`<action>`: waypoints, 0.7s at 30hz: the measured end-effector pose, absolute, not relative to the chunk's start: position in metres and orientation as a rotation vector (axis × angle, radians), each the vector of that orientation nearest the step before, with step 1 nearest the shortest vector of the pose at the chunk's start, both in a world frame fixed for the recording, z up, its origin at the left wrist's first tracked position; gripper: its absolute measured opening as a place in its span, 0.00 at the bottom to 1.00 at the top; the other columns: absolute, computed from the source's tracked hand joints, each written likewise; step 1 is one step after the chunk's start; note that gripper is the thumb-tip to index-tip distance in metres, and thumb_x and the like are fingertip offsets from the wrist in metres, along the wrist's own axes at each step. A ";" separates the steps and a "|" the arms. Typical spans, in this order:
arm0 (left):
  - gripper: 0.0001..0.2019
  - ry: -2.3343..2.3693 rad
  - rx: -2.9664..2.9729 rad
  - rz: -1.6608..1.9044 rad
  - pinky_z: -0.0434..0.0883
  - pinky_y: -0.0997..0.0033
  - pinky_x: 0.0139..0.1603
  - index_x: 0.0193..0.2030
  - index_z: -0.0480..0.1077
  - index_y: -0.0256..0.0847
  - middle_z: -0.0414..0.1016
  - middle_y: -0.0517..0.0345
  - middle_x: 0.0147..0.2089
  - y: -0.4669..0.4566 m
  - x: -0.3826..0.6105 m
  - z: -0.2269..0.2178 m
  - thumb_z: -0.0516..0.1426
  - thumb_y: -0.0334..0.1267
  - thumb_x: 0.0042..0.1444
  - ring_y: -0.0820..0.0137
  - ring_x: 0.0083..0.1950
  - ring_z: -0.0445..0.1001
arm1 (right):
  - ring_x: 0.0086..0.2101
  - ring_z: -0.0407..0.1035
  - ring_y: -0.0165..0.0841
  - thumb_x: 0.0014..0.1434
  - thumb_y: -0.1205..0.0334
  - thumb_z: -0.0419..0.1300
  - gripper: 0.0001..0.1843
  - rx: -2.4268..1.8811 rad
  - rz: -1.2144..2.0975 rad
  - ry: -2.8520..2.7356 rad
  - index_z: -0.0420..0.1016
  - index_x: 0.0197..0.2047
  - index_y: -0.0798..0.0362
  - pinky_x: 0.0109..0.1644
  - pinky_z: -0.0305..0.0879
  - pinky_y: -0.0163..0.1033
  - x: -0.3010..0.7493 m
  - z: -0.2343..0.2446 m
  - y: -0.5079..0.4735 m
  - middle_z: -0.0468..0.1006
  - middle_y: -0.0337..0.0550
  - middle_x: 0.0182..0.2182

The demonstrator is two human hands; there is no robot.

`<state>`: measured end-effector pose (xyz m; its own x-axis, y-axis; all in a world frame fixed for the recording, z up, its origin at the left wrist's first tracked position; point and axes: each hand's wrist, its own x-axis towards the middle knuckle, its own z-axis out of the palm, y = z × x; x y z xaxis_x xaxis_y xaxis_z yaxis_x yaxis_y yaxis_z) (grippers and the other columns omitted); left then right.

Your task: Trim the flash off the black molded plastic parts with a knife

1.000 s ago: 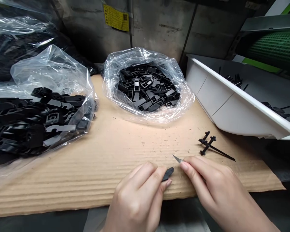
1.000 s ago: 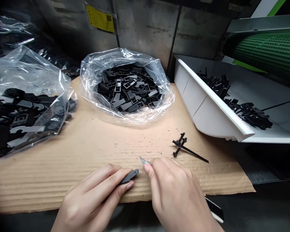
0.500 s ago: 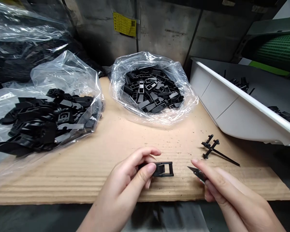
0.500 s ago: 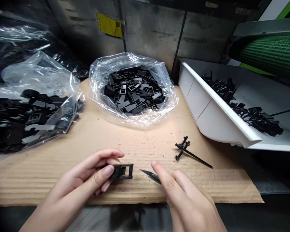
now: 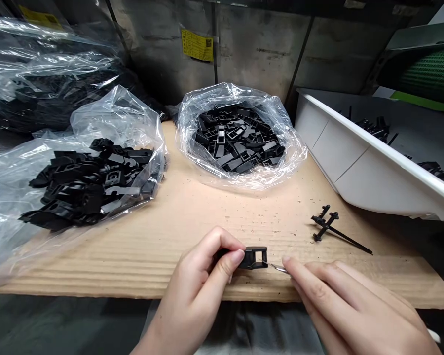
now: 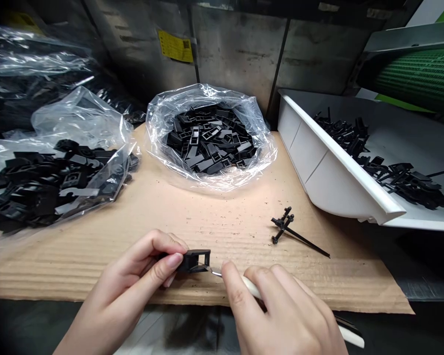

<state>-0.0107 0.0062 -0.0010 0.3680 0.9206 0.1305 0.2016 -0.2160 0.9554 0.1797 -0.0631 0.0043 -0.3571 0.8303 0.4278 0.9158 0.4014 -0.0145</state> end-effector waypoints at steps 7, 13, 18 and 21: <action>0.07 0.999 1.686 0.943 0.62 0.81 0.27 0.30 0.65 0.43 0.65 0.66 0.26 0.004 -0.012 -0.002 0.50 0.30 0.57 0.76 0.27 0.65 | 0.24 0.72 0.31 0.58 0.68 0.48 0.16 -1.398 -0.455 -2.429 0.67 0.49 0.56 0.25 0.68 0.34 0.178 0.015 -0.050 0.76 0.43 0.27; 0.07 1.014 1.667 0.932 0.62 0.81 0.27 0.29 0.65 0.43 0.65 0.66 0.25 0.004 -0.011 -0.002 0.51 0.29 0.57 0.76 0.27 0.65 | 0.22 0.72 0.38 0.54 0.73 0.44 0.18 -1.350 -0.781 -2.542 0.72 0.43 0.59 0.15 0.62 0.36 0.169 0.029 -0.046 0.76 0.49 0.24; 0.06 1.030 1.582 0.977 0.63 0.81 0.24 0.29 0.67 0.43 0.65 0.65 0.24 0.007 -0.012 -0.001 0.52 0.30 0.56 0.76 0.25 0.64 | 0.24 0.74 0.35 0.58 0.66 0.47 0.13 -1.445 -0.558 -2.360 0.71 0.42 0.53 0.18 0.66 0.34 0.179 0.034 -0.044 0.78 0.45 0.28; 0.06 0.921 1.472 0.962 0.65 0.81 0.24 0.29 0.69 0.43 0.67 0.64 0.26 0.009 -0.009 0.001 0.53 0.30 0.54 0.75 0.25 0.67 | 0.25 0.75 0.29 0.56 0.60 0.55 0.09 -1.472 -0.024 -2.060 0.69 0.41 0.49 0.21 0.68 0.25 0.183 0.026 -0.046 0.79 0.38 0.30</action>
<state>-0.0094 0.0086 0.0013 0.3686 0.9262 0.0791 0.0386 -0.1003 0.9942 0.1826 -0.0456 0.0264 -0.2052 0.8552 0.4760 0.8662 0.3851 -0.3185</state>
